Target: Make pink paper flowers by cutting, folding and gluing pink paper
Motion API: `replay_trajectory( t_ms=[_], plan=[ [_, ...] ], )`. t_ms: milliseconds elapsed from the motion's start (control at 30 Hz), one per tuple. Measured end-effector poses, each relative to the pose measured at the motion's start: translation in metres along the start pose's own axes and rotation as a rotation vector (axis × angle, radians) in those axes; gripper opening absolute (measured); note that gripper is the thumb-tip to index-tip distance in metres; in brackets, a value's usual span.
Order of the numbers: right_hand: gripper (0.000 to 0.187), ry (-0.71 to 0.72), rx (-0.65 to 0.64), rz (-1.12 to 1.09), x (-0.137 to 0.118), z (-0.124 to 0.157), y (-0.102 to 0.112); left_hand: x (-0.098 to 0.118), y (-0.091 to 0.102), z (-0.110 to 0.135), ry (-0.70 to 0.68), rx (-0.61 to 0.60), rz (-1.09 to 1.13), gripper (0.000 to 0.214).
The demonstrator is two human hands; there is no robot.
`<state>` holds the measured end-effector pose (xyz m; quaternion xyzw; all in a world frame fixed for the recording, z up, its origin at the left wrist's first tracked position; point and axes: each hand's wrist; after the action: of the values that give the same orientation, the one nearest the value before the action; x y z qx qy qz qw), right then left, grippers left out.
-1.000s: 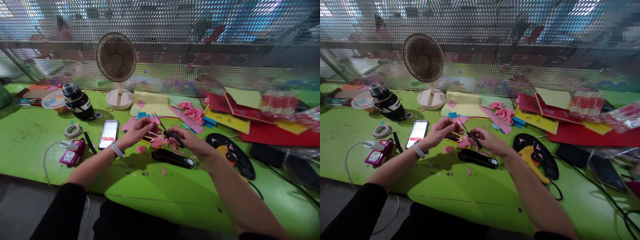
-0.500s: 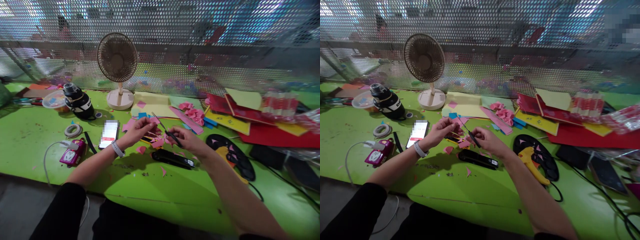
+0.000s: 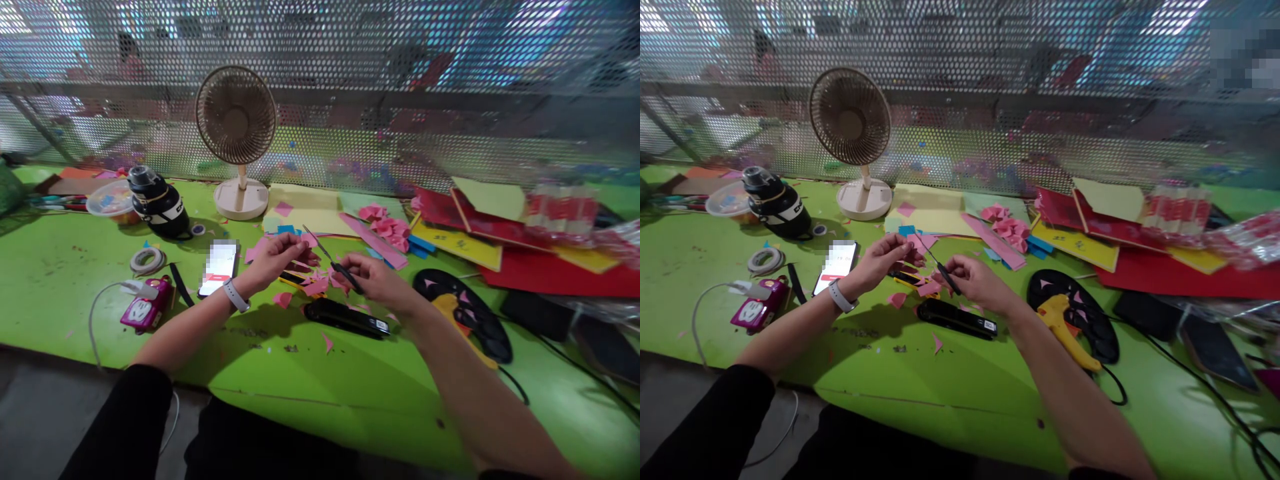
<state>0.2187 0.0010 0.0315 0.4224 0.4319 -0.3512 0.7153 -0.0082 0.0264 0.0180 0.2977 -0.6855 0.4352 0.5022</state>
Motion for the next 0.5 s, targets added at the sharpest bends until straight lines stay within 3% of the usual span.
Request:
replay_trajectory(
  t_ms=[233,500],
  plan=[
    [0.054,0.005,-0.027,0.026,-0.0054,0.0033,0.0034,-0.0005,0.001,-0.0008,0.036,-0.053,-0.015,0.029],
    [0.054,-0.013,-0.002,0.011,-0.006,0.0022,0.0015,0.0038,0.0003,-0.0003,0.025,-0.026,-0.031,0.027]
  ],
)
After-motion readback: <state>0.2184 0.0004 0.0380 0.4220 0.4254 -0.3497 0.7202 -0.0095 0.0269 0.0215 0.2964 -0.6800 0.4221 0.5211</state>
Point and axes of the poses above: each hand's wrist, its own z-axis away from the middle knuckle, its own y-axis out of the back of the hand, x = y × z, and after that the axes turned 5 degrees about -y, right-handed
